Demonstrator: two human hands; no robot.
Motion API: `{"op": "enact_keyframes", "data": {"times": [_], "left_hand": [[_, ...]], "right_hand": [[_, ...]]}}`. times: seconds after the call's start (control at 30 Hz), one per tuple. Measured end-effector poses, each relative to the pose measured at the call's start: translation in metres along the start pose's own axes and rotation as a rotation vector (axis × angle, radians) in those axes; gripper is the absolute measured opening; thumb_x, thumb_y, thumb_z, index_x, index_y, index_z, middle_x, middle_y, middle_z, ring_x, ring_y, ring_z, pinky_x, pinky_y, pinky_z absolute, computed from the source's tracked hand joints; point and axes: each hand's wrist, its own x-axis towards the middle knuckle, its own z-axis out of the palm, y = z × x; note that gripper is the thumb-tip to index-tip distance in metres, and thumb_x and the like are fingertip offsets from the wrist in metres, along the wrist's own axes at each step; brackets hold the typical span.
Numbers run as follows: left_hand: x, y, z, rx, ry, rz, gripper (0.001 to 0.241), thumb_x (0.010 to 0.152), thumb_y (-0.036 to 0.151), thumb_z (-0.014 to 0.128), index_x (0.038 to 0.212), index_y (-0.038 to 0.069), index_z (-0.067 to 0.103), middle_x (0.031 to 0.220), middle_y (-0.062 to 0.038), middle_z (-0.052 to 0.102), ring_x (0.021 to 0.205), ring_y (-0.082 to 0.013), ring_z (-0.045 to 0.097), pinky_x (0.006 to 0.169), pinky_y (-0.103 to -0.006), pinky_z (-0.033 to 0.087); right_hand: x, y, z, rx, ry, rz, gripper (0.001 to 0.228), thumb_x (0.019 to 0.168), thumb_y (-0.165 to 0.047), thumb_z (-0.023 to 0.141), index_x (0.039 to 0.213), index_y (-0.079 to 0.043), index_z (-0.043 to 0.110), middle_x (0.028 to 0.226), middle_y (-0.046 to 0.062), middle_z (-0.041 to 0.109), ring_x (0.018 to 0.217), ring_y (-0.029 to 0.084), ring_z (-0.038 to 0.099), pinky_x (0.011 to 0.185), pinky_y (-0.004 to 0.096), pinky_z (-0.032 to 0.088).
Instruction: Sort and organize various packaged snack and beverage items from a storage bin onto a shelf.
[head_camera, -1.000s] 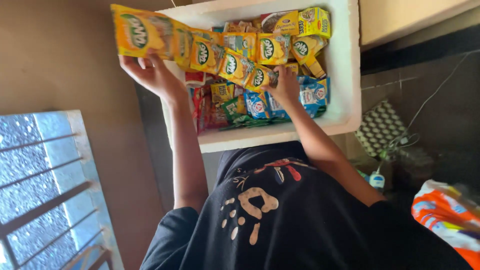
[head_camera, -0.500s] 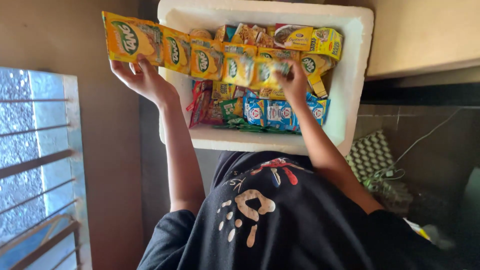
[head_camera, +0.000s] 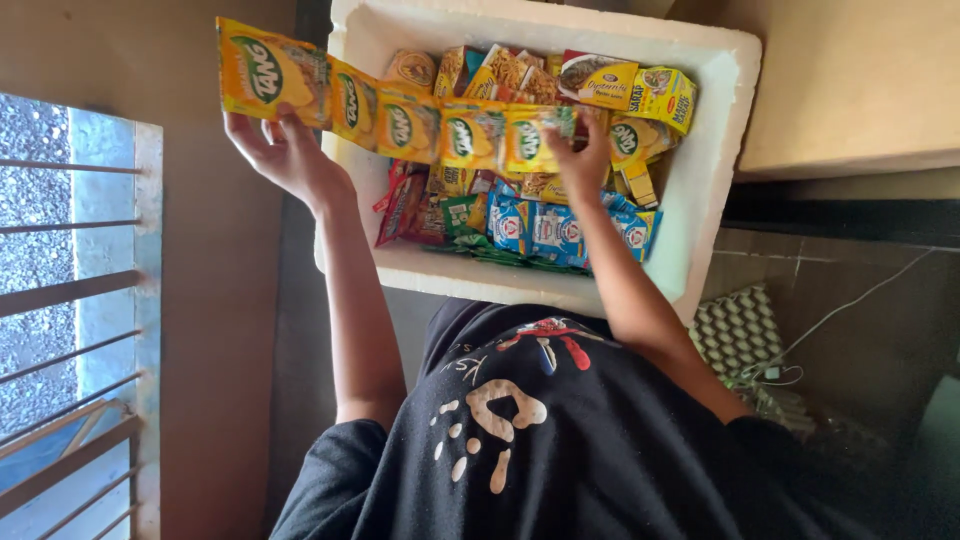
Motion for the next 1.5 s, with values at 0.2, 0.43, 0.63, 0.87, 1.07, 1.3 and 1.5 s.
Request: {"op": "enact_keyframes", "data": {"times": [0.2,0.43,0.63,0.87,1.07,1.3,1.5], "left_hand": [[-0.018,-0.011,0.003,-0.068,-0.009,0.002,0.05,0.105,-0.001,0.069,0.148,0.004,0.043,0.142,-0.013,0.055,0.123,-0.0226,0.058,0.107,-0.0416,0.054],[-0.072,-0.044,0.064,-0.095,-0.016,-0.24,0.045,0.1,0.003,0.069,0.14,0.003,0.048,0.141,-0.012,0.055,0.122,-0.0234,0.062,0.103,-0.0381,0.058],[-0.081,-0.022,0.088,-0.167,-0.049,-0.249,0.045,0.103,0.004,0.066,0.143,0.002,0.045,0.145,-0.01,0.052,0.126,-0.0224,0.059,0.103,-0.0341,0.055],[-0.089,-0.023,0.092,-0.25,-0.112,-0.204,0.044,0.107,0.003,0.067,0.145,-0.001,0.046,0.141,-0.011,0.054,0.126,-0.0221,0.059,0.105,-0.0352,0.055],[-0.086,-0.005,0.089,-0.27,-0.085,-0.234,0.044,0.105,0.002,0.066,0.144,0.001,0.046,0.145,-0.008,0.051,0.126,-0.0203,0.059,0.1,-0.0334,0.054],[-0.083,-0.004,0.076,-0.215,-0.061,-0.203,0.041,0.106,0.001,0.065,0.143,0.001,0.048,0.145,-0.01,0.051,0.127,-0.0233,0.06,0.101,-0.0352,0.057],[-0.084,-0.005,0.079,-0.242,-0.046,-0.253,0.042,0.104,0.002,0.065,0.142,0.002,0.048,0.144,-0.009,0.051,0.13,-0.0234,0.059,0.103,-0.0373,0.058]], "right_hand": [[0.05,0.026,-0.077,0.352,-0.023,0.292,0.025,0.097,-0.02,0.081,0.111,-0.004,0.067,0.1,0.002,0.071,0.089,0.011,0.064,0.078,0.029,0.056],[0.066,0.05,-0.073,-0.13,0.222,-0.132,0.036,0.092,0.002,0.075,0.119,0.0,0.05,0.11,0.016,0.053,0.104,0.026,0.055,0.095,0.041,0.048],[0.053,0.002,-0.04,-0.097,0.117,-0.088,0.042,0.093,0.007,0.064,0.129,-0.001,0.045,0.126,0.016,0.051,0.123,0.027,0.057,0.109,0.04,0.046],[0.038,-0.062,0.013,-0.117,0.099,-0.218,0.054,0.088,-0.01,0.086,0.123,-0.004,0.046,0.134,0.019,0.043,0.133,0.036,0.043,0.114,0.05,0.032],[0.025,-0.011,0.053,-0.393,0.056,-0.367,0.049,0.094,-0.018,0.084,0.133,-0.015,0.055,0.149,0.019,0.037,0.14,0.04,0.035,0.112,0.055,0.022],[0.028,-0.002,0.02,-0.519,0.043,-0.209,0.08,0.082,-0.03,0.088,0.149,-0.036,0.046,0.15,0.012,0.046,0.14,0.031,0.042,0.116,0.046,0.03],[0.049,0.036,0.019,-0.404,-0.019,0.004,0.138,0.054,-0.066,0.1,0.149,0.007,0.032,0.135,0.031,0.048,0.123,0.046,0.046,0.102,0.057,0.035]]}}
